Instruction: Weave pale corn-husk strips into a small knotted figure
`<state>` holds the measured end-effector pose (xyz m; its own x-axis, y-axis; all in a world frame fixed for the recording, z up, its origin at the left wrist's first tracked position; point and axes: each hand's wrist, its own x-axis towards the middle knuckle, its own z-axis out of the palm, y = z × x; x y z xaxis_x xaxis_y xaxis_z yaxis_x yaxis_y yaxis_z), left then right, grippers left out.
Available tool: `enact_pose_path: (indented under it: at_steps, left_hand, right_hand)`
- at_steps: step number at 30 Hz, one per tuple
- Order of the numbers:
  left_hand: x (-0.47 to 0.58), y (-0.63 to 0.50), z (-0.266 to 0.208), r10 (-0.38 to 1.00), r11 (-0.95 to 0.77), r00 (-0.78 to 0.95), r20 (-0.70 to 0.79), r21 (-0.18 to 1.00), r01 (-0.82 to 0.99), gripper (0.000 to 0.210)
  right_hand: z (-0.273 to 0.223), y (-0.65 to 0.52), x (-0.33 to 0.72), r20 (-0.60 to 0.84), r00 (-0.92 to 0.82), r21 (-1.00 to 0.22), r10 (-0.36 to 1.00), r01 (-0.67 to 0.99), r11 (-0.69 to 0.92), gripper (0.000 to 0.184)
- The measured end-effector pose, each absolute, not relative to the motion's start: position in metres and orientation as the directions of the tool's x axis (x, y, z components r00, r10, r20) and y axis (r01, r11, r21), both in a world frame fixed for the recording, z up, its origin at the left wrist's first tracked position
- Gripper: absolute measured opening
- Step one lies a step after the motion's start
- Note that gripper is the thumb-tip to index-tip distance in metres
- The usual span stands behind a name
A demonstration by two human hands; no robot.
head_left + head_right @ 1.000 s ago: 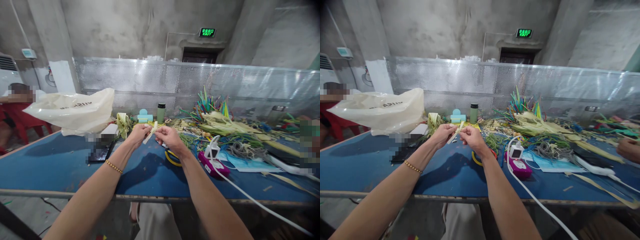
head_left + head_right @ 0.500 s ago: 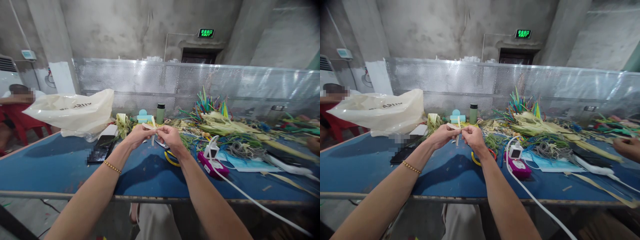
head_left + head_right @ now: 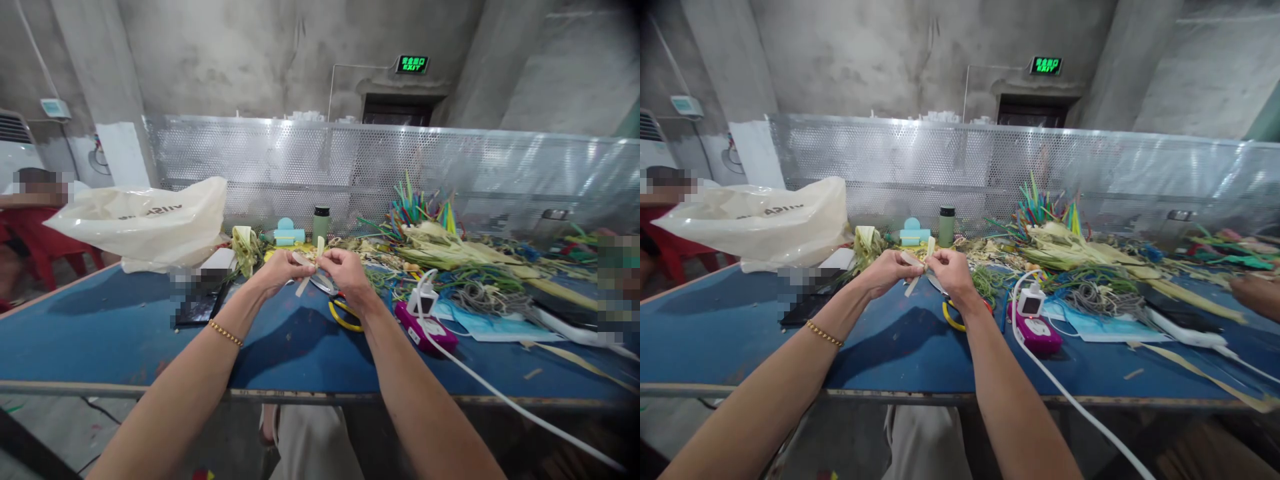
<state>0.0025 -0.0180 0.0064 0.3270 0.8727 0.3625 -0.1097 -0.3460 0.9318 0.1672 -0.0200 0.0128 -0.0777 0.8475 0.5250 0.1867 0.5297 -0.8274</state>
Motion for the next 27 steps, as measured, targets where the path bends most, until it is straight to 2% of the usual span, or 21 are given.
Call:
enact_pose_path:
  at_steps: [7,13,15,17,20,22,24,27]
  left_hand:
    - [0.000,-0.022,0.008,0.847,-0.308,0.408,0.340,0.940,-0.145,0.026]
    - [0.003,-0.025,0.010,0.869,-0.226,0.397,0.295,0.951,-0.211,0.028]
    - [0.003,-0.024,0.010,0.890,-0.192,0.372,0.263,0.957,-0.217,0.031]
    - [0.003,-0.021,0.010,0.913,-0.187,0.317,0.255,0.955,-0.230,0.031]
    - [0.003,-0.017,0.009,0.941,-0.190,0.209,0.265,0.928,-0.321,0.029]
    - [0.003,-0.016,0.008,0.955,-0.172,0.162,0.249,0.908,-0.381,0.030]
    - [0.005,-0.015,0.008,0.961,-0.167,0.137,0.242,0.896,-0.412,0.033]
    - [0.008,-0.014,0.006,0.960,-0.198,0.098,0.261,0.887,-0.418,0.032]
  right_hand:
    - [0.010,-0.022,0.166,0.491,-0.110,-0.869,0.864,0.007,0.495,0.037]
    - [0.008,-0.018,0.165,0.493,-0.082,-0.869,0.866,0.001,0.495,0.038]
    - [0.008,-0.015,0.167,0.496,-0.065,-0.865,0.866,0.052,0.499,0.033]
    - [0.007,-0.013,0.168,0.536,-0.014,-0.829,0.844,0.178,0.529,0.027]
    - [0.006,-0.013,0.169,0.669,0.070,-0.691,0.740,0.425,0.585,0.028]
    - [0.006,-0.014,0.168,0.719,0.026,-0.602,0.694,0.521,0.605,0.032]
    - [0.006,-0.017,0.166,0.712,-0.085,-0.550,0.696,0.549,0.630,0.033]
    - [0.005,-0.019,0.162,0.671,-0.194,-0.548,0.716,0.520,0.655,0.027]
